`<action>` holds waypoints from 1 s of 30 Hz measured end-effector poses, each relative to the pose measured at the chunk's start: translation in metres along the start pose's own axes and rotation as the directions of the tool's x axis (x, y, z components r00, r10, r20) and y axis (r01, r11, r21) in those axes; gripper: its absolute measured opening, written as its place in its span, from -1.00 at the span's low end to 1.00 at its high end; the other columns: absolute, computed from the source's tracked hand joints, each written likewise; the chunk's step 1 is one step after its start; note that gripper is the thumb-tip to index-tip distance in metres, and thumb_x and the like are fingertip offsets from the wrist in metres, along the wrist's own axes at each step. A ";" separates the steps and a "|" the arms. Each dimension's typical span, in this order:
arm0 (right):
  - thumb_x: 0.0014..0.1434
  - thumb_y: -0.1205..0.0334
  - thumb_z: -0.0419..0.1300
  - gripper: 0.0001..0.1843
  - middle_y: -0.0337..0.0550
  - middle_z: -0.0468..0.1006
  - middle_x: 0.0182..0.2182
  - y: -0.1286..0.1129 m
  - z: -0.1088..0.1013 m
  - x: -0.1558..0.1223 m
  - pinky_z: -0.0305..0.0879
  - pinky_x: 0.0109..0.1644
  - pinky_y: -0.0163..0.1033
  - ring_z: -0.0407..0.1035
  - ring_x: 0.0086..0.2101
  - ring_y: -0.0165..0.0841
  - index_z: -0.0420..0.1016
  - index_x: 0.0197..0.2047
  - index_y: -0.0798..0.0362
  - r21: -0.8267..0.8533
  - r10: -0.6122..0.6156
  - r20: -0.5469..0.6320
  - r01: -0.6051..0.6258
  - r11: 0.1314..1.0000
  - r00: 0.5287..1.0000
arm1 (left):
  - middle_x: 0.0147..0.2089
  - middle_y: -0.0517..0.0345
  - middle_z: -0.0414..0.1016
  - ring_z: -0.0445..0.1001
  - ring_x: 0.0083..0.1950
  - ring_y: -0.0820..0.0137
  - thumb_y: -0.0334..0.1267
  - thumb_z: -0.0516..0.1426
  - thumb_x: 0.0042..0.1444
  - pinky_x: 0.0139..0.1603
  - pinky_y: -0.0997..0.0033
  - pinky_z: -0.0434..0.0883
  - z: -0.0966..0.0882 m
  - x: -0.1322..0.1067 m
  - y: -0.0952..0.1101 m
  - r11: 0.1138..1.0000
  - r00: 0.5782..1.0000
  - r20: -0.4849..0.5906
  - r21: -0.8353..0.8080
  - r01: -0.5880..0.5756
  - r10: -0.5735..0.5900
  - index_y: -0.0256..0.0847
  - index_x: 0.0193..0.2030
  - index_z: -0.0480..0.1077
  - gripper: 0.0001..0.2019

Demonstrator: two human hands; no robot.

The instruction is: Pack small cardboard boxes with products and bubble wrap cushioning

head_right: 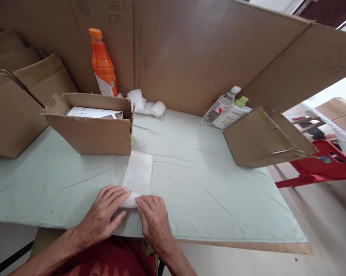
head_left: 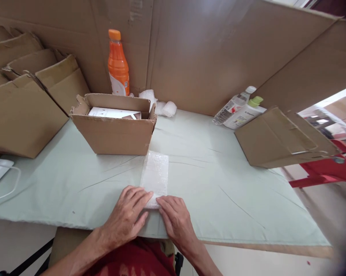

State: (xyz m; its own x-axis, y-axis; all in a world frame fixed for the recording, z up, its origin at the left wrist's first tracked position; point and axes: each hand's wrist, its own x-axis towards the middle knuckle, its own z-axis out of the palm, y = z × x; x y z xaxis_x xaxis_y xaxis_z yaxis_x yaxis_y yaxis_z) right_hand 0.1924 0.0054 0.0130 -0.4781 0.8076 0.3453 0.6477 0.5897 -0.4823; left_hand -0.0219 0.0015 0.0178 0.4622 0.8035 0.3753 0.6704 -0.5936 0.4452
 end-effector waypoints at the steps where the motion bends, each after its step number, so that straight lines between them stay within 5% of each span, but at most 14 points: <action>1: 0.37 0.41 0.03 -0.71 -0.10 0.63 -0.14 0.000 -0.002 0.000 0.37 -0.11 -0.14 0.48 -0.18 -0.28 0.40 0.10 0.01 0.060 0.022 0.022 -0.024 0.998 0.999 | 0.05 -0.06 0.54 0.45 0.06 0.19 -0.45 0.03 0.22 0.16 0.07 0.32 -0.001 -0.001 0.001 0.998 1.000 0.016 -0.051 0.021 -0.020 -0.27 0.28 0.22 -0.53; 5: 0.38 0.32 0.06 -0.70 -0.07 0.60 -0.04 0.000 -0.010 -0.004 0.41 -0.04 -0.14 0.48 -0.08 -0.26 0.36 0.15 -0.03 0.079 0.110 -0.013 -0.109 0.991 0.994 | -0.07 0.04 0.60 0.52 -0.19 0.31 -0.42 0.02 0.20 -0.07 0.23 0.45 0.000 0.004 -0.002 0.955 0.975 0.065 -0.198 0.222 -0.213 -0.21 0.26 0.25 -0.54; 9: 0.30 0.30 0.15 -0.64 0.08 0.48 0.12 0.000 -0.012 -0.006 0.34 0.03 0.02 0.38 0.05 -0.10 0.38 0.16 0.02 -0.129 0.010 -0.026 -0.013 0.992 1.000 | -0.02 0.04 0.60 0.54 -0.23 0.31 -0.38 0.04 0.18 -0.08 0.23 0.50 0.010 0.011 -0.009 0.910 0.935 0.108 -0.215 0.355 -0.339 -0.19 0.29 0.24 -0.50; 12: 0.27 0.39 0.14 -0.63 0.06 0.51 0.09 0.001 -0.007 0.001 0.32 0.01 0.02 0.37 0.05 -0.09 0.42 0.13 0.03 -0.173 -0.061 0.098 0.077 0.982 0.993 | 0.11 -0.08 0.50 0.50 0.04 0.18 -0.39 0.02 0.20 0.04 0.13 0.47 0.013 0.010 -0.010 0.934 0.940 0.006 -0.112 0.339 -0.340 -0.21 0.27 0.27 -0.53; 15: 0.30 0.45 0.06 -0.67 0.02 0.58 -0.01 0.004 -0.003 0.009 0.34 -0.04 -0.04 0.43 -0.05 -0.18 0.45 0.08 0.03 -0.127 -0.070 0.083 0.080 0.989 0.994 | 0.23 -0.15 0.39 0.35 0.23 0.07 -0.40 0.06 0.19 0.19 -0.02 0.35 0.006 0.003 -0.007 0.972 0.969 -0.077 -0.040 0.233 -0.235 -0.21 0.26 0.28 -0.53; 18: 0.35 0.39 0.03 -0.66 -0.06 0.63 -0.07 0.007 -0.004 0.012 0.39 -0.04 -0.09 0.49 -0.13 -0.26 0.41 0.14 0.00 0.020 -0.010 0.105 0.007 1.000 0.994 | 0.12 -0.07 0.48 0.39 0.14 0.15 -0.45 0.06 0.15 0.18 0.02 0.33 -0.004 -0.003 -0.005 0.981 0.987 -0.017 -0.117 0.155 -0.158 -0.18 0.27 0.24 -0.48; 20: 0.37 0.33 0.03 -0.64 -0.09 0.62 -0.05 0.008 -0.006 0.012 0.42 0.00 -0.13 0.50 -0.09 -0.27 0.37 0.20 -0.03 0.085 0.051 0.106 -0.060 0.995 0.993 | -0.03 0.01 0.54 0.45 -0.02 0.22 -0.48 0.02 0.14 0.07 0.10 0.38 -0.006 -0.002 -0.006 0.965 0.979 0.023 -0.165 0.204 -0.203 -0.17 0.27 0.24 -0.48; 24: 0.33 0.24 0.11 -0.65 0.05 0.49 0.11 0.003 -0.008 0.015 0.39 0.03 -0.02 0.41 0.04 -0.14 0.39 0.18 -0.01 -0.046 0.039 0.021 -0.038 0.998 0.999 | -0.08 -0.03 0.54 0.46 -0.07 0.18 -0.43 0.00 0.17 -0.02 0.07 0.41 0.000 0.010 -0.015 0.927 0.934 0.034 -0.112 0.358 -0.357 -0.24 0.23 0.29 -0.53; 27: 0.25 0.28 0.19 -0.62 0.09 0.46 0.14 -0.001 -0.003 0.023 0.34 0.01 0.07 0.36 0.05 -0.04 0.42 0.14 0.01 -0.178 -0.041 0.122 0.063 0.982 0.992 | 0.00 -0.08 0.49 0.44 0.02 0.11 -0.31 0.03 0.21 0.04 -0.02 0.40 0.001 0.015 -0.021 0.895 0.899 0.006 -0.096 0.436 -0.438 -0.22 0.22 0.32 -0.58; 30: 0.26 0.41 0.14 -0.66 0.03 0.54 0.05 0.001 0.004 0.033 0.34 -0.06 0.00 0.40 -0.03 -0.10 0.44 0.09 0.04 -0.195 -0.033 0.132 0.058 0.979 0.991 | 0.09 -0.12 0.43 0.45 0.03 0.13 -0.11 0.07 0.23 -0.06 0.06 0.48 -0.005 0.007 -0.024 0.761 0.796 0.022 -0.280 0.586 -0.605 -0.21 0.30 0.22 -0.48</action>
State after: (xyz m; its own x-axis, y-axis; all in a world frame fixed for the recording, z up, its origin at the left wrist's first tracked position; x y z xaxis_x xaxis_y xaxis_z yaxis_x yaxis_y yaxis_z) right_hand 0.1750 0.0329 0.0206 -0.5732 0.7799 0.2514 0.7222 0.6258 -0.2947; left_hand -0.0370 0.0214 0.0137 -0.0253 0.9996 0.0118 0.6182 0.0064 0.7860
